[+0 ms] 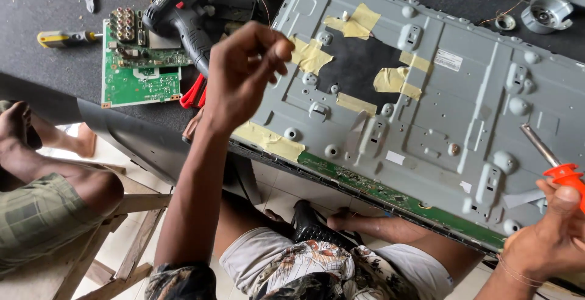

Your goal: Soldering components on a circuit board within a television chassis.

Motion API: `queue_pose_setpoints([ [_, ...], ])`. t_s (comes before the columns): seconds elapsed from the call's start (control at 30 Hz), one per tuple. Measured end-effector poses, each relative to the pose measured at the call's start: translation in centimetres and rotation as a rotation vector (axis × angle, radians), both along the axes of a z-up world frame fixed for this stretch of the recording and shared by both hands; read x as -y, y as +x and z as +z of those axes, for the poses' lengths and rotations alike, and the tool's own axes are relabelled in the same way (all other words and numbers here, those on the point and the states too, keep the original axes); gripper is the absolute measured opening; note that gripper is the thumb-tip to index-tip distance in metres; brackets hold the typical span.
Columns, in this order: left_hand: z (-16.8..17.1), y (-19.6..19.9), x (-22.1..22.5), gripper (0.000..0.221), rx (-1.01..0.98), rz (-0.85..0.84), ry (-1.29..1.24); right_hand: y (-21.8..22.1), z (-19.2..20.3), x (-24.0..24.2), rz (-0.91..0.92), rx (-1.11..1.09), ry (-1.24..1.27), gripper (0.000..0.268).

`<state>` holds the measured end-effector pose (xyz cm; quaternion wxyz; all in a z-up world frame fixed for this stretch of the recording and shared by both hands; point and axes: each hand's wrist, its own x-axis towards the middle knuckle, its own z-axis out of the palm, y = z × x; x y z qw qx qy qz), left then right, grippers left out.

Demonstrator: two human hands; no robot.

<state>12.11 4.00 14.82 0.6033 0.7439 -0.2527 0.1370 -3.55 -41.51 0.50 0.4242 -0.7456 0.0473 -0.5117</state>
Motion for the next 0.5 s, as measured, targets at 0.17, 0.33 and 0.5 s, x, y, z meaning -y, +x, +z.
queue_pose_setpoints([
  [0.17,-1.6,7.2,1.7,0.024,-0.082,0.053,-0.003,-0.2,1.2,-0.9,-0.014,0.029,0.095,0.048],
  [0.33,-3.0,10.8,2.6,0.029,-0.186,-0.08,-0.06,-0.1,1.7,-1.5,0.082,0.046,0.086,0.046],
  [0.5,-5.8,12.5,1.4,0.021,-0.113,0.294,0.412,0.0,1.4,-1.2,0.075,0.074,0.082,0.042],
])
